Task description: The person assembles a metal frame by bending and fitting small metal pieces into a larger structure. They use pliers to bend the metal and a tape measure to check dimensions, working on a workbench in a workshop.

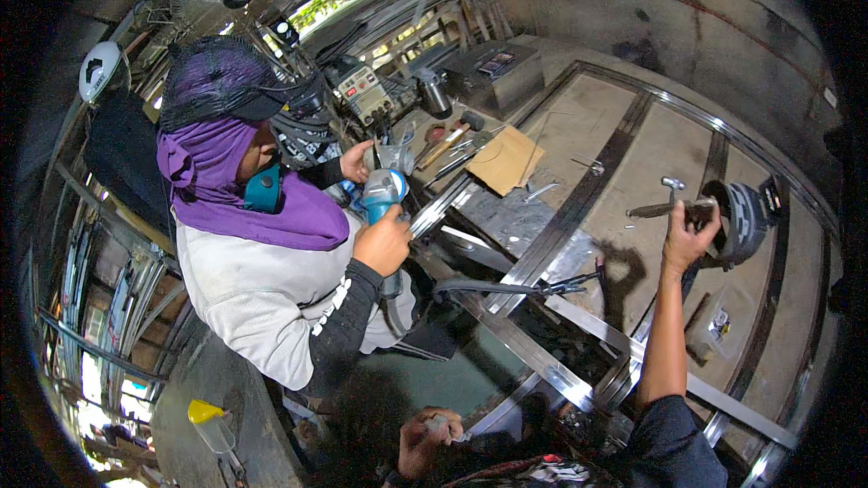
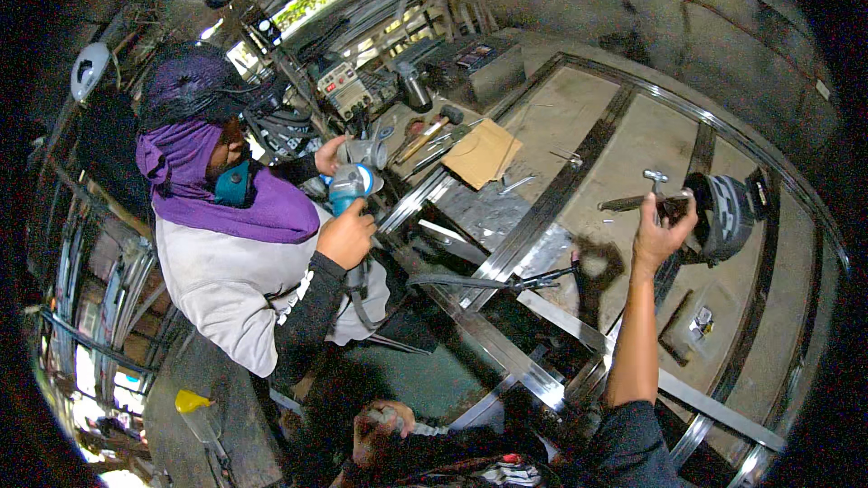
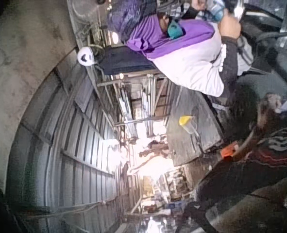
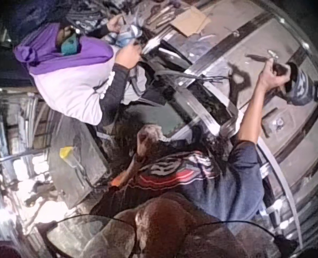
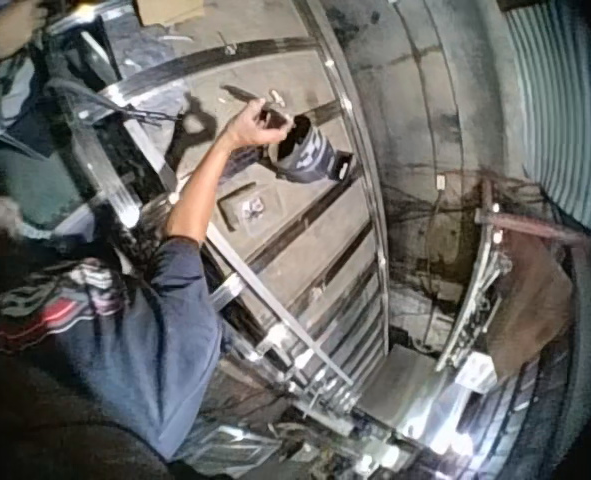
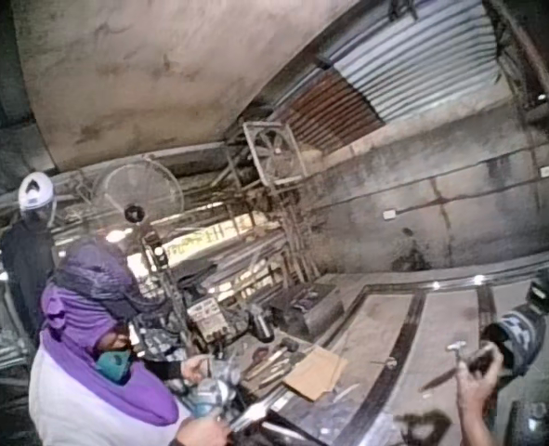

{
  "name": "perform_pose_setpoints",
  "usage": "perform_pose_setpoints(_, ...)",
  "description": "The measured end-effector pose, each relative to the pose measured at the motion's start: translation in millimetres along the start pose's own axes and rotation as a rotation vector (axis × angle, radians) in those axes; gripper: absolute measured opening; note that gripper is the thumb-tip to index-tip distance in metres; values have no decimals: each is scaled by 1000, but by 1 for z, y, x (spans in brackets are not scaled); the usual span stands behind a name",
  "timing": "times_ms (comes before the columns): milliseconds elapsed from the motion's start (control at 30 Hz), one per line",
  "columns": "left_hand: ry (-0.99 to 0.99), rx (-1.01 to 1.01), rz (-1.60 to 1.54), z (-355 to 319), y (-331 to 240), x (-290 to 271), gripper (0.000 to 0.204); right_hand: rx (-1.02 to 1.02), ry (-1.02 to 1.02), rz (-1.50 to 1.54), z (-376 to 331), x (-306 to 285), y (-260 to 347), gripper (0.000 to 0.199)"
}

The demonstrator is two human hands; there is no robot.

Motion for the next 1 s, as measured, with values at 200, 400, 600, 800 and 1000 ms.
perform_pose_setpoints(200, 182, -84, 14, 9, 12, 16, 20, 560, 1, 582, -24, -149, 91, 40)
perform_pose_setpoints(400, 489, -15, 23, 2, 21, 31, 13, 1054, 302, 646, -128, -303, 160, 44)
perform_pose_setpoints(600, 719, -16, -136, -19, 53, 64, 32, 1370, 192, 557, -266, -468, 149, 47)
perform_pose_setpoints(800, 797, -161, -128, -60, 45, 83, 29, 1547, 129, 565, -291, -501, 260, 43)
perform_pose_setpoints(1000, 796, -161, -98, -102, 58, 97, 14, 1570, 227, 613, -268, -537, 289, 58)
Point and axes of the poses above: each hand's wrist, its own z-axis towards the middle knuckle, its own x-axis out of the palm, y = z × x, the point moved 2 cm from there along z, towards the middle knuckle, and after that the axes turned 6 degrees about -z, right-handed, at the moved point
